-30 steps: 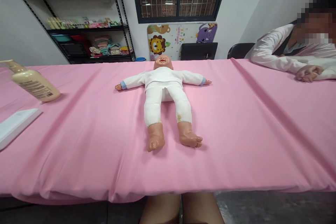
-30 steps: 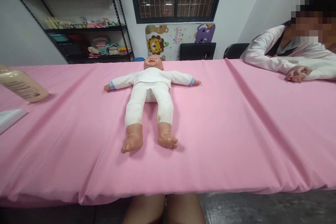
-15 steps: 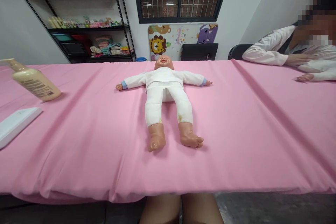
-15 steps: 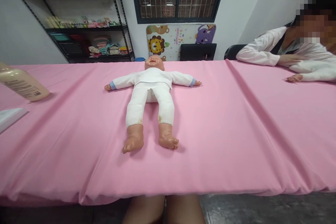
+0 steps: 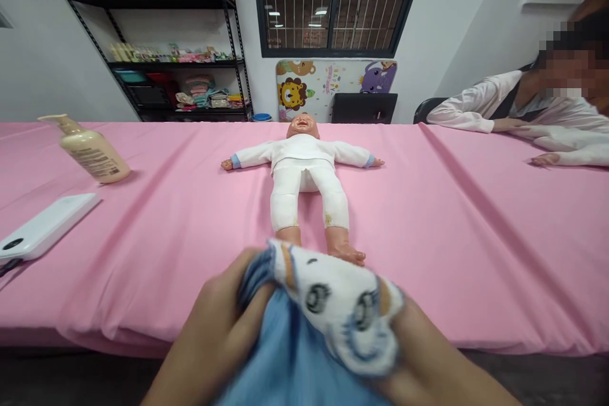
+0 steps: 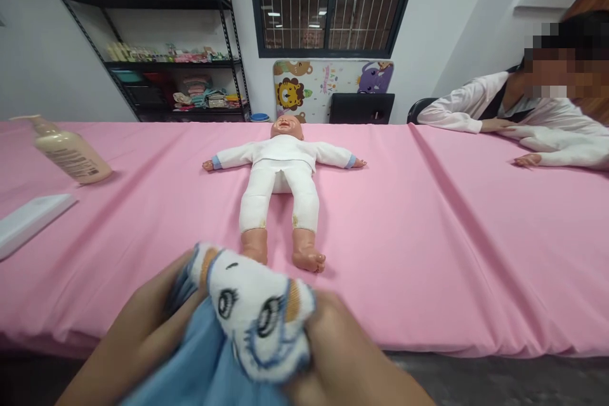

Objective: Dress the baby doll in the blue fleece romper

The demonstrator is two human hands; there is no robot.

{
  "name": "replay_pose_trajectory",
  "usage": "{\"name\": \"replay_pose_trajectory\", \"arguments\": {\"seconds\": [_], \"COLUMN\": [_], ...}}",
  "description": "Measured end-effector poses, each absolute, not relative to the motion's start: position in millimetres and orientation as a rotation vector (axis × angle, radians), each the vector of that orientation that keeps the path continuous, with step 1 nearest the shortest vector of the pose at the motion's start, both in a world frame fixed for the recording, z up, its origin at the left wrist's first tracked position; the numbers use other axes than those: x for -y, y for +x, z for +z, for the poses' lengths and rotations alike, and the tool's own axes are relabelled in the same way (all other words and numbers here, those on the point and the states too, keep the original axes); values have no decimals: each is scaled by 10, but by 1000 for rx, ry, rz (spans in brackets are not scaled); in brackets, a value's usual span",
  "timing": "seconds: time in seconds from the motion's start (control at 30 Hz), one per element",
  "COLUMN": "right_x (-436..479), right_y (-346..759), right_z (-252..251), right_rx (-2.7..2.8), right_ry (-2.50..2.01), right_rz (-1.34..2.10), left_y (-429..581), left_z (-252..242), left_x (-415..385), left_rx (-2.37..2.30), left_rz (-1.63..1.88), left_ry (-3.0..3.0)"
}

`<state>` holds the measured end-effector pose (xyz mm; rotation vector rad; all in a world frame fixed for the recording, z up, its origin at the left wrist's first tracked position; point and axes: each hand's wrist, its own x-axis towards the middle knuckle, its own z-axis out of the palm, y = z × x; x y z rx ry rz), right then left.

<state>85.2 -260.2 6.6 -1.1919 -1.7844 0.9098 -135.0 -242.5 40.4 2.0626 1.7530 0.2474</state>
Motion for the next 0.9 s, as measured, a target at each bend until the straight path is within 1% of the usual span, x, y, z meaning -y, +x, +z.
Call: {"name": "replay_pose_trajectory", "arguments": {"seconds": [0.07,0.1,0.17,0.23,0.37,0.47,0.57,0.7,0.77,0.9], "right_x": [2307,2161,1887,1642,1208,948,813,820,861,943], "right_y": [752,701,620,576,558,557,567,609,643,705], "right_z": [90,98,105,102,47,-35,-122,-199,-217,-215], "right_rx": [2112,2246,2451,2573,2686,2697,2619,2508,2426,2145], "right_ry": [-1227,-1262,-1315,-1363,-1486,-1554,-1527,-1406,-1359,-1273], "right_rz": [287,82,-170,-252,-250,-196,-193,-189,-84,289], "left_y": [-1176,-1100,-975,-893,-851,-902,-1001,-1124,-1148,-1115], "left_z": [502,534,574,587,529,403,228,-11,-110,-199], "left_x": [2115,1969,1706,1476,1071,810,633,528,492,425], "left_rx": [-1720,-1695,-1729,-1747,-1751,-1776,-1729,-1492,-1334,-1098], "left_rz": [213,171,-8,-116,-152,-43,202,600,776,1038], "left_ry": [2134,2179,2289,2380,2418,2334,2163,1994,1907,1778]}}
